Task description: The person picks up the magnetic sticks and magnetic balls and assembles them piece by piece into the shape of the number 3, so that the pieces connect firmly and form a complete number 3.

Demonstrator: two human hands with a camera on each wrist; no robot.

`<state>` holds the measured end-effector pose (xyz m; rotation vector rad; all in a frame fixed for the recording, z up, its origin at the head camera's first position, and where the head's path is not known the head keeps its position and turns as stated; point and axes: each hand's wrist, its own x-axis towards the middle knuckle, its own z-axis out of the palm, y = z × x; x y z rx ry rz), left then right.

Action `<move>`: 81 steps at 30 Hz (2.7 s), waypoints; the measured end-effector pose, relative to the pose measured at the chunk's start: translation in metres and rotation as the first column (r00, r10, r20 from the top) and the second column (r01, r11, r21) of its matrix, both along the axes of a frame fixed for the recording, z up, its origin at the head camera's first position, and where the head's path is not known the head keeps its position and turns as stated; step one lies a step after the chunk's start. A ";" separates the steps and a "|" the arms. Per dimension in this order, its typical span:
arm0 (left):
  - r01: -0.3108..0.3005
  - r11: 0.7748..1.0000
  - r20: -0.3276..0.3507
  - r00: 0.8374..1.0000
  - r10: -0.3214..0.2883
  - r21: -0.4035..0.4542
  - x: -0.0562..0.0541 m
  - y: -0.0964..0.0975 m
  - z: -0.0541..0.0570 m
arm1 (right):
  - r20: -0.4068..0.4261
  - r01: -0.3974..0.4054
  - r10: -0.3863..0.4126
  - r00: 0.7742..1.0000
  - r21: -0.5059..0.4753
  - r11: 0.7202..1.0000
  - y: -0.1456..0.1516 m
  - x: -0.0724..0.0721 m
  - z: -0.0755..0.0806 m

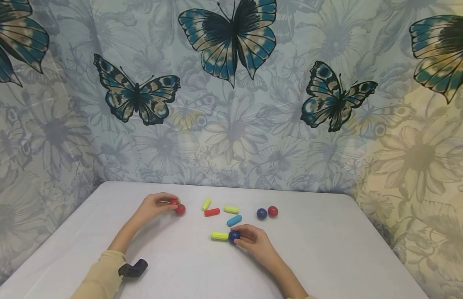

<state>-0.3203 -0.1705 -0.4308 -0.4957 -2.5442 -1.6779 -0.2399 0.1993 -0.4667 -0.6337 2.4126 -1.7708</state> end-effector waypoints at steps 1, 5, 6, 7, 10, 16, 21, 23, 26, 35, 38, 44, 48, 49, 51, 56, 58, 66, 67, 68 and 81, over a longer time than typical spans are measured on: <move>0.011 1.000 -0.004 1.000 -0.011 -0.002 0.000 0.002 0.000 | -0.001 0.000 0.000 1.000 0.000 1.000 0.000 0.000 0.000; 0.042 0.999 0.006 0.999 -0.042 -0.007 0.001 0.008 0.001 | 0.006 -0.001 0.001 1.000 0.002 1.000 0.000 0.000 0.000; 0.046 0.999 0.011 0.999 -0.046 -0.012 0.002 0.010 0.001 | 0.006 -0.001 0.001 1.000 0.002 1.000 0.000 0.000 0.000; 0.050 0.999 0.015 0.999 -0.050 -0.017 0.002 0.011 0.001 | 0.007 -0.002 0.002 1.000 0.002 1.000 0.000 0.000 0.000; 0.070 0.997 0.023 0.997 -0.069 -0.027 0.003 0.015 0.000 | 0.011 -0.004 0.004 1.000 0.001 1.000 0.000 0.000 0.001; 0.126 0.990 0.009 0.992 -0.126 -0.055 0.006 0.023 0.000 | -0.002 -0.007 0.007 1.000 -0.005 1.000 0.000 -0.001 0.000; 0.141 0.987 0.005 0.990 -0.141 -0.080 0.005 0.027 -0.003 | -0.008 -0.008 0.008 1.000 -0.008 1.000 0.000 -0.001 0.000; 0.145 0.985 0.004 0.989 -0.145 -0.092 0.005 0.030 -0.004 | -0.008 -0.007 0.007 1.000 -0.007 1.000 0.000 -0.001 0.000; 0.152 0.982 0.011 0.988 -0.151 -0.111 0.006 0.034 -0.004 | -0.005 -0.005 0.005 1.000 -0.004 1.000 0.000 -0.001 0.000; 0.219 0.971 0.042 0.975 -0.216 -0.091 0.009 0.046 -0.005 | 0.006 -0.002 0.002 1.000 0.001 1.000 0.000 0.000 0.001; 0.244 0.967 0.050 0.969 -0.241 -0.072 0.010 0.049 -0.008 | 0.008 -0.001 0.001 1.000 -0.001 1.000 0.000 0.000 0.001; 0.279 0.958 0.042 0.960 -0.277 -0.066 0.014 0.053 -0.009 | 0.013 0.000 0.000 1.000 0.002 1.000 0.000 0.000 0.001; 0.294 0.952 0.037 0.956 -0.292 -0.089 0.016 0.056 -0.008 | 0.013 0.000 0.000 1.000 0.000 1.000 0.000 -0.001 0.001; 0.295 0.951 0.042 0.955 -0.292 -0.094 0.016 0.057 -0.009 | 0.012 0.000 0.000 1.000 0.001 1.000 0.000 -0.001 0.001; 0.298 0.949 0.052 0.954 -0.294 -0.105 0.017 0.059 -0.009 | 0.012 -0.001 0.001 1.000 0.000 1.000 0.000 -0.001 0.000; 0.307 0.945 0.078 0.951 -0.300 -0.110 0.018 0.063 -0.011 | 0.009 0.001 -0.001 1.000 0.001 1.000 0.000 -0.001 0.000; 0.312 0.944 0.079 0.949 -0.305 -0.109 0.018 0.064 -0.012 | 0.007 0.004 -0.004 1.000 0.004 1.000 0.000 -0.001 0.000; 0.320 0.939 0.088 0.946 -0.311 -0.125 0.022 0.069 -0.011 | 0.030 0.014 -0.014 0.999 0.017 1.000 -0.001 0.000 0.002; 0.323 0.938 0.093 0.945 -0.313 -0.128 0.022 0.070 -0.011 | 0.034 0.014 -0.014 0.999 0.016 1.000 -0.001 0.000 0.002; 0.326 0.937 0.098 0.944 -0.315 -0.129 0.023 0.070 -0.010 | 0.037 0.013 -0.014 0.999 0.015 1.000 -0.001 0.001 0.002; 0.377 0.915 0.122 0.924 -0.361 -0.143 0.027 0.075 -0.012 | 0.035 0.017 -0.018 0.999 0.022 1.000 -0.001 0.000 0.002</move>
